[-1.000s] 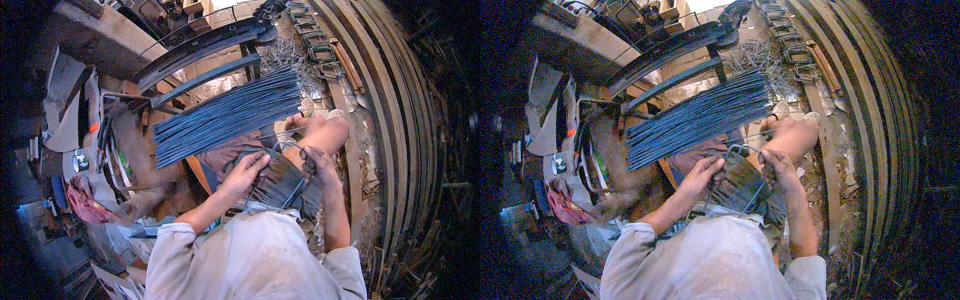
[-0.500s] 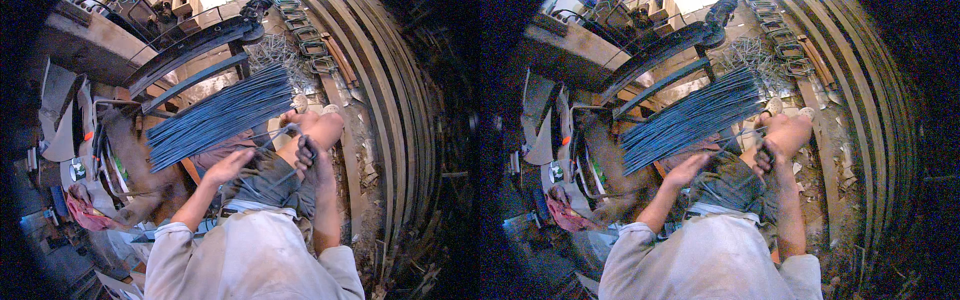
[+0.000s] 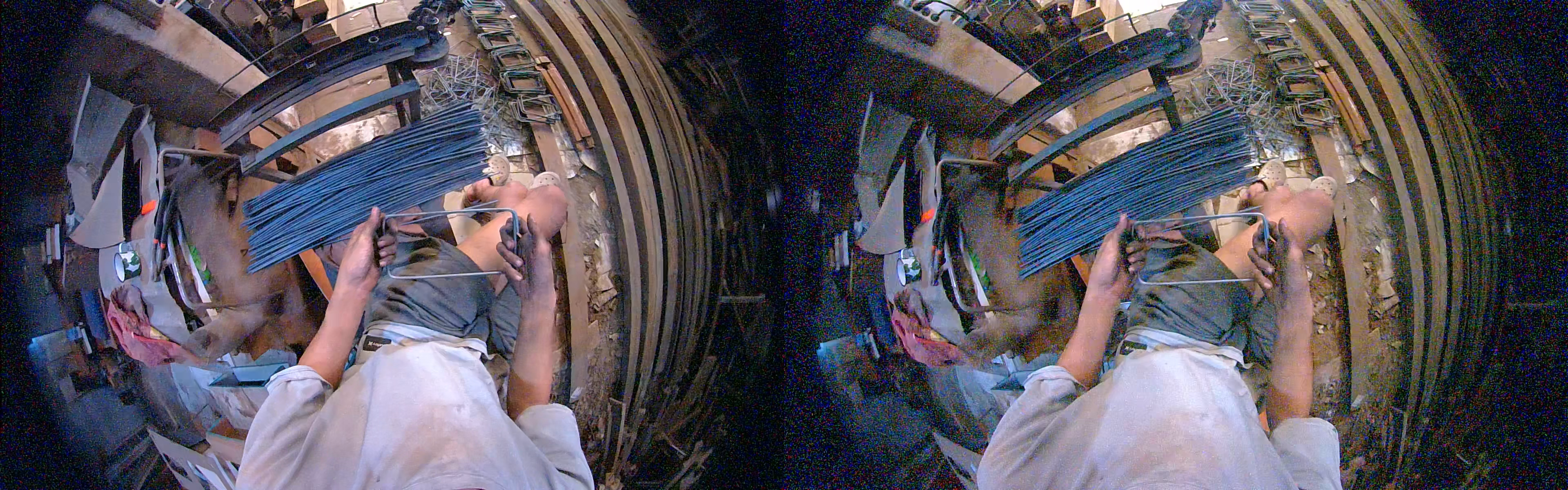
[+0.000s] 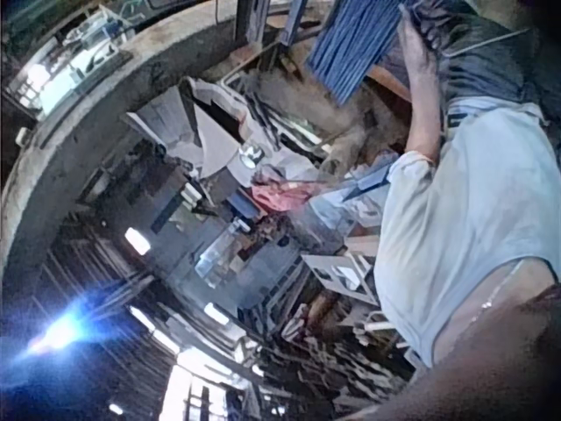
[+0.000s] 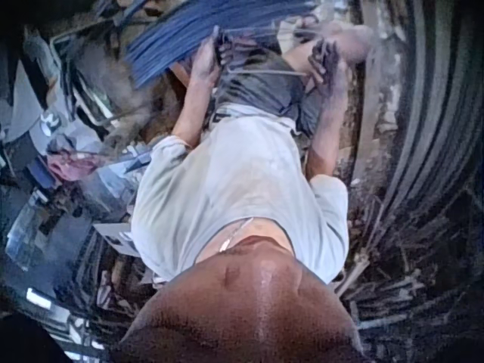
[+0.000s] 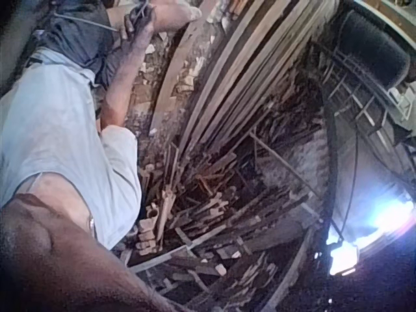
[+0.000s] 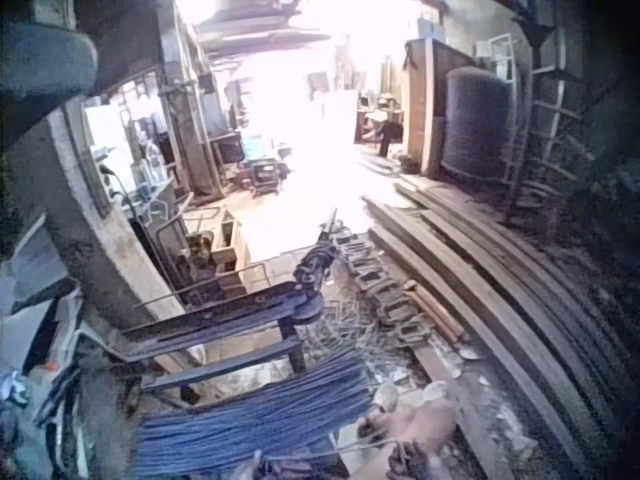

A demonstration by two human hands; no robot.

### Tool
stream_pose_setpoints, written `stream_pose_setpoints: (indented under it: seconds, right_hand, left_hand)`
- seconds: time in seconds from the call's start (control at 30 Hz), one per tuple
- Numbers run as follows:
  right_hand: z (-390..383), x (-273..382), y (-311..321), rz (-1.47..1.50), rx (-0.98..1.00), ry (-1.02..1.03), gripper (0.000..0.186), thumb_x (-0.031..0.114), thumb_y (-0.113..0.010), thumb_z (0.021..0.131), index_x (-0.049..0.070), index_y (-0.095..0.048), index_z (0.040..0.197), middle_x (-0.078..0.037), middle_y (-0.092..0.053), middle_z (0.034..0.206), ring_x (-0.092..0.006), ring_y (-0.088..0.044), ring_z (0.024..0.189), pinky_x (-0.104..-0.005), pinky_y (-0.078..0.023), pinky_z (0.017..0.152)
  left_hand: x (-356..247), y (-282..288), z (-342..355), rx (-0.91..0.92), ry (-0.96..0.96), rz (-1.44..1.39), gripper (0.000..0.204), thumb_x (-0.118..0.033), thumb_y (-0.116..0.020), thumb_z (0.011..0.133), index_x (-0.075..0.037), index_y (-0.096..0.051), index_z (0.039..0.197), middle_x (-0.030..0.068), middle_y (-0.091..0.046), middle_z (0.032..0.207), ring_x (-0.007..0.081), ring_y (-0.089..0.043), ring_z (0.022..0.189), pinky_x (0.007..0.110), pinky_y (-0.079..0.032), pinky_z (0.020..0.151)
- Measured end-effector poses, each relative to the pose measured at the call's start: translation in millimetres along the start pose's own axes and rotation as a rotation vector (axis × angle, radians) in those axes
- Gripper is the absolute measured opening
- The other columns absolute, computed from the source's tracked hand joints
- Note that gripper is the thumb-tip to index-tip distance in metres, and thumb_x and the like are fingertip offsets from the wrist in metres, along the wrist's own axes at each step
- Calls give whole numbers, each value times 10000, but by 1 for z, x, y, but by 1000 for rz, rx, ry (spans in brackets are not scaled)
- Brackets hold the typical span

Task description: The person bends metal rods by hand using a manual bending jig, placing each rod in the jig and pulling the lever to shape it.

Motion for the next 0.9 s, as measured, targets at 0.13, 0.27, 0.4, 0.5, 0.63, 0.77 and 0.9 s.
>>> stream_pose_setpoints:
  seconds: [0.13, 0.27, 0.4, 0.5, 0.63, 0.77, 0.9]
  right_hand:
    - [1, -14, -2, -7, -52, 46, 344, 400, -440, 976, 104, -491, 809, 23, -400, 601, -56, -308, 361, -192, -277, 280]
    - [-1, -18, -6, 20, -209, 137, 387, 387, -436, 970, 118, -471, 694, 32, -380, 511, -65, -275, 299, -213, -261, 290]
    - [-11, -19, -1, 11, -273, 211, 321, 340, -461, 940, 113, -500, 716, 24, -402, 515, -75, -300, 316, -214, -266, 284]
    - [-19, -15, -2, 51, -222, 289, 272, 332, -464, 924, 111, -562, 797, 19, -432, 532, -93, -348, 351, -227, -281, 291]
    - [-23, -6, 2, 92, -171, 352, 299, 355, -460, 923, 102, -578, 814, -1, -484, 559, -111, -401, 366, -248, -313, 298]
    - [-15, 15, 9, -165, -300, 388, 330, 365, -468, 925, 90, -579, 782, -33, -536, 572, -129, -472, 397, -265, -342, 311]
    - [-14, 20, -12, -474, -354, 469, 337, 344, -491, 946, 43, -583, 830, -64, -560, 617, -154, -538, 482, -296, -458, 450]
  left_hand:
    - [6, 15, 13, -155, -102, 114, 314, -415, -598, 919, -109, -579, 848, -82, -410, 623, 33, -346, 495, 198, -261, 429]
    - [15, 22, 18, -195, -143, 112, 267, -382, -642, 897, -119, -608, 862, -54, -519, 662, 52, -431, 519, 207, -315, 449]
    - [12, 15, 10, -195, -116, 160, 298, -412, -640, 890, -132, -562, 829, -43, -500, 626, 73, -438, 507, 224, -347, 461]
    - [13, 11, 11, -173, -131, 89, 282, -394, -629, 903, -120, -580, 857, -51, -465, 609, 65, -414, 499, 219, -324, 451]
    - [21, 14, 21, -64, -119, 31, 262, -344, -596, 934, -87, -629, 967, -56, -459, 638, 49, -408, 538, 207, -309, 454]
    - [9, -6, 9, 156, -120, -2, 276, -343, -529, 971, -73, -585, 987, -35, -449, 668, 57, -404, 565, 217, -324, 460]
    - [2, 1, 8, 71, -210, 12, 319, -353, -477, 985, -59, -576, 1056, 50, -601, 882, 130, -530, 722, 276, -441, 586]
Point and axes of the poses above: each hand's wrist, its own z-axis towards the middle knuckle, its own y-axis out of the back of the hand, x = y × z, the point moved 5 cm from there along z, towards the middle knuckle
